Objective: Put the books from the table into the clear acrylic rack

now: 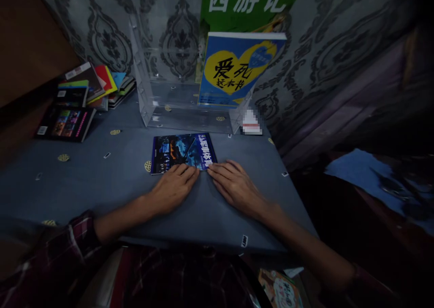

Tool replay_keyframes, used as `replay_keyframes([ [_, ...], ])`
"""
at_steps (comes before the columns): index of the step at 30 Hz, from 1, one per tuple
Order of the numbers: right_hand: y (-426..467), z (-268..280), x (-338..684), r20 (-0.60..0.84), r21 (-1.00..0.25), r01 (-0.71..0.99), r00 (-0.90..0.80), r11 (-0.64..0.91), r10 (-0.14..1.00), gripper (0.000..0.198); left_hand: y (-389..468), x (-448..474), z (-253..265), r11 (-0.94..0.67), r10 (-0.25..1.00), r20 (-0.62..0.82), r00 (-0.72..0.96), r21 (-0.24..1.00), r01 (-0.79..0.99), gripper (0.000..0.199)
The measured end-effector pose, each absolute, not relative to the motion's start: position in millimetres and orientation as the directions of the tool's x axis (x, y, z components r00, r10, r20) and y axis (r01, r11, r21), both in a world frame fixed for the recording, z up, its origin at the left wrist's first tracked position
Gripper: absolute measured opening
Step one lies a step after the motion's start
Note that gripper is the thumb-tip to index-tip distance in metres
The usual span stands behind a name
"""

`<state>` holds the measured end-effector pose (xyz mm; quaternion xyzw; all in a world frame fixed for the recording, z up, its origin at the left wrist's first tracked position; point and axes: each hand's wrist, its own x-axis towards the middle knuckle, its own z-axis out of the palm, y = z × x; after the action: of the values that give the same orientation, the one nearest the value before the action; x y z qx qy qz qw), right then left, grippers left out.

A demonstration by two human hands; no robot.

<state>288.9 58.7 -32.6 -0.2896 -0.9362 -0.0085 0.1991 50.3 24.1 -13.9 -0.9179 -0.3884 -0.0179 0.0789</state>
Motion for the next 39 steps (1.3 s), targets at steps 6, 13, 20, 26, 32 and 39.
replay_keyframes([
  [6, 58, -31, 279, 0.324, -0.099, 0.541, -0.776, 0.835, 0.541, 0.039, 12, 44, -20, -0.608, 0.777, 0.129, 0.616, -0.1, 0.787, 0.043],
  [13, 57, -27, 270, 0.276, -0.104, 0.512, -0.809, 0.853, 0.519, 0.038, -15, 27, -30, -0.462, 0.837, 0.281, 0.47, -0.099, 0.881, 0.041],
  [20, 61, -26, 243, 0.247, -0.169, 0.422, -0.857, 0.891, 0.453, 0.041, -37, 7, -30, -0.261, 0.901, 0.335, 0.275, -0.085, 0.961, 0.039],
  [26, 61, -21, 207, 0.194, -0.234, 0.342, -0.901, 0.91, 0.388, 0.043, -43, -1, -38, -0.25, 0.906, 0.354, 0.233, 0.001, 0.968, 0.039],
  [32, 63, -20, 175, 0.17, -0.36, 0.259, -0.926, 0.897, 0.336, 0.057, -42, -2, -38, -0.303, 0.893, 0.363, 0.268, 0.043, 0.952, 0.037],
  [39, 72, -21, 165, 0.247, -0.418, 0.195, -0.916, 0.887, 0.317, 0.063, -40, -4, -28, -0.328, 0.896, 0.331, 0.297, 0.041, 0.944, 0.034],
])
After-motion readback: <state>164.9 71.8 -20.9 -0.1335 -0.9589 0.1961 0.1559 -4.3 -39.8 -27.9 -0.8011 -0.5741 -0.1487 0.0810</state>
